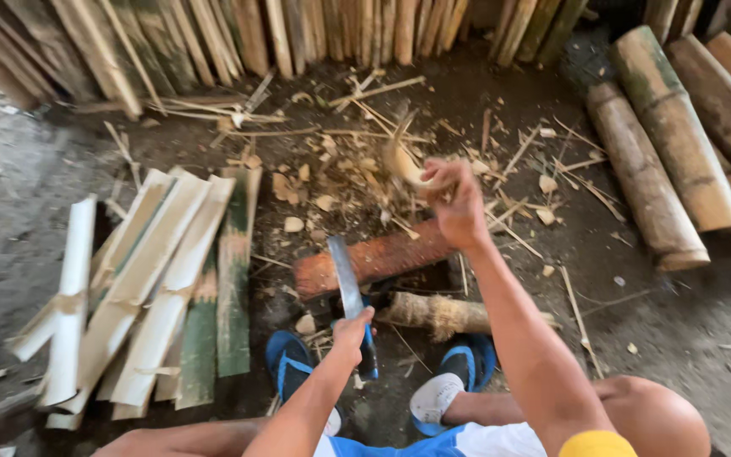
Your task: The person splits a bamboo pole into flat strips using a machete and a wooden mallet. They position the bamboo on a wooden block, drive the machete into the pole, and strike the back of the blade with the mallet to split the bamboo lengthwise.
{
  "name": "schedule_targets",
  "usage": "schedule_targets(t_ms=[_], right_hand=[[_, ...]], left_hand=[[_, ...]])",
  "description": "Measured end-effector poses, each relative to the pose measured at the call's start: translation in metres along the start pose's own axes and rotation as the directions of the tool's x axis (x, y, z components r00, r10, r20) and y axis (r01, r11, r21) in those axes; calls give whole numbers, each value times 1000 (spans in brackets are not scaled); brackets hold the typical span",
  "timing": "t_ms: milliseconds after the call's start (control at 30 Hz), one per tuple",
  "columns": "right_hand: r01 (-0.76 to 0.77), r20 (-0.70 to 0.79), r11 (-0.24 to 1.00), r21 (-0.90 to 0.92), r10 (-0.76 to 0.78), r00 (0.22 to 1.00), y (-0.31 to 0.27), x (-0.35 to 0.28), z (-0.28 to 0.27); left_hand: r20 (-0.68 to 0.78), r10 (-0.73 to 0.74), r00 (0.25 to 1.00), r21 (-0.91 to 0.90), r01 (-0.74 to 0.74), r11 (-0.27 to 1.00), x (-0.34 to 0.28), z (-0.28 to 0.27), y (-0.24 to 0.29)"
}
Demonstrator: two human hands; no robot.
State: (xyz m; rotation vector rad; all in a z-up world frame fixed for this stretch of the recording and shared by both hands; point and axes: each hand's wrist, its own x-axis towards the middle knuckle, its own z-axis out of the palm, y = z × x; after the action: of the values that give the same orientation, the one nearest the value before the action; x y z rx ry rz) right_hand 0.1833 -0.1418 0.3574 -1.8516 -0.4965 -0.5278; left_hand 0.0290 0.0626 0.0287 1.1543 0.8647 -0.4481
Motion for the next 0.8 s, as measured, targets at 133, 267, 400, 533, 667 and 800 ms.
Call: schedule_targets(t_ms=[133, 267, 400, 533, 667, 800], right_hand=[[-48, -159, 805, 591, 175, 972, -20, 61, -2], [-9, -168, 836, 548, 121, 978, -40, 74, 0], [32, -178, 756, 654, 113, 978, -41, 72, 16], [-63, -21, 879, 472, 83, 996, -35, 85, 33], [-194, 89, 964, 184, 180, 980, -30, 99, 51], [78, 137, 990, 116, -93, 986, -21, 108, 60]], left_hand=[[103, -83, 991, 36, 80, 996, -19, -24, 21], [141, -10, 990, -28, 14, 999, -56, -26, 54], [119, 310, 943, -223, -279, 934, -130, -11, 98], [244, 646, 723, -311, -573, 759, -195, -10, 150], [405, 771, 492, -271, -741, 615, -235, -15, 176], [491, 742, 457, -156, -791, 591, -259, -1, 176]])
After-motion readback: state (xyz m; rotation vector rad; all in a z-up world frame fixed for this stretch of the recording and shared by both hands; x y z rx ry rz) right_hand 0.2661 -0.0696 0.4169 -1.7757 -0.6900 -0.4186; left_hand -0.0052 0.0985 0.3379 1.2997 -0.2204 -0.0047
